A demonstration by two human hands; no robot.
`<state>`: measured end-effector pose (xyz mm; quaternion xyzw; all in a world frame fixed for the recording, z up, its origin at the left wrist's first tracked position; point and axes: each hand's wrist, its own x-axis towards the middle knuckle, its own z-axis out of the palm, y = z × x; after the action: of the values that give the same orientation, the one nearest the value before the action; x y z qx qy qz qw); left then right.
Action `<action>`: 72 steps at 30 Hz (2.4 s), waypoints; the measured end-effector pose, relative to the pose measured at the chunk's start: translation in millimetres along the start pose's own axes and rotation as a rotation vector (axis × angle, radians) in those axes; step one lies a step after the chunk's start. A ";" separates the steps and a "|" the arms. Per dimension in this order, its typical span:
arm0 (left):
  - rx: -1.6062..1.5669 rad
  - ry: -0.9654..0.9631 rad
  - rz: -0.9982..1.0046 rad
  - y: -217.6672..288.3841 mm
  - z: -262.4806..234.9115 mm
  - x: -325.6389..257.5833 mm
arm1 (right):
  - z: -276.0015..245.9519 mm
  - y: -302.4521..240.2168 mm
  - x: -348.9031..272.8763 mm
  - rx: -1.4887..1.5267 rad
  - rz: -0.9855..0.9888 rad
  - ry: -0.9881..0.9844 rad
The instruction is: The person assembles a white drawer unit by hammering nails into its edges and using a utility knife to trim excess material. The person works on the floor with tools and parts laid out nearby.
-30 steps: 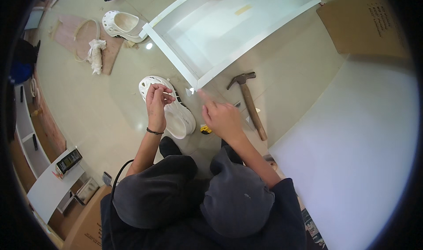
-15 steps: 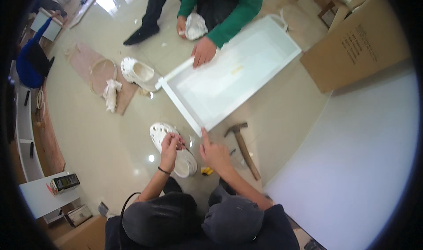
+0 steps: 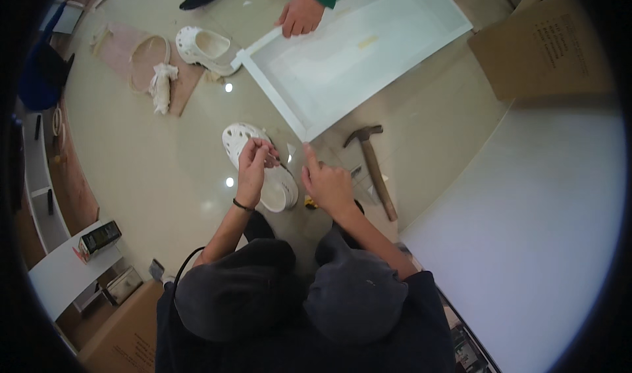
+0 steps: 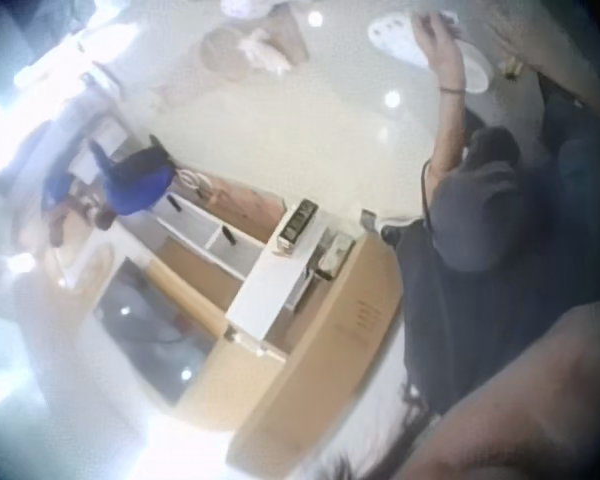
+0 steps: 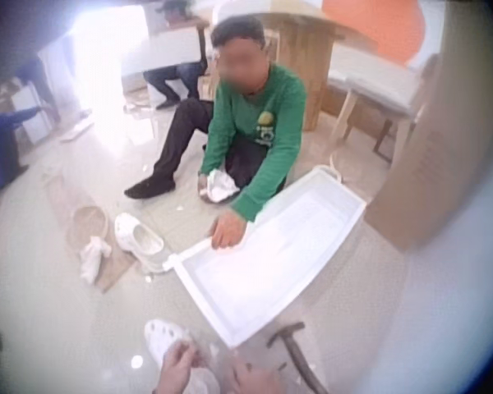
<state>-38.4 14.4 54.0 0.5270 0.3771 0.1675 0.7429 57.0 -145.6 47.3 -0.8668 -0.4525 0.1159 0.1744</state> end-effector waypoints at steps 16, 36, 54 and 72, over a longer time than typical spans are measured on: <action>0.093 -0.139 -0.233 -40.9 24.1 18.0 | 35.5 106.8 -23.7 -0.123 0.364 0.165; 0.013 -0.106 -0.265 -42.6 33.3 27.1 | 40.0 120.0 -18.0 -0.032 0.382 0.188; 0.068 -0.104 -0.209 -49.0 36.5 25.9 | 40.8 123.2 -18.4 0.019 0.417 0.198; 0.064 -0.139 -0.255 -49.5 36.1 36.7 | 43.2 122.3 -17.6 0.053 0.485 0.170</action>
<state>5.0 -4.8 0.7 0.5087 0.3938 0.0229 0.7652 122.6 -216.3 -41.1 -0.9518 -0.2118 0.0929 0.2016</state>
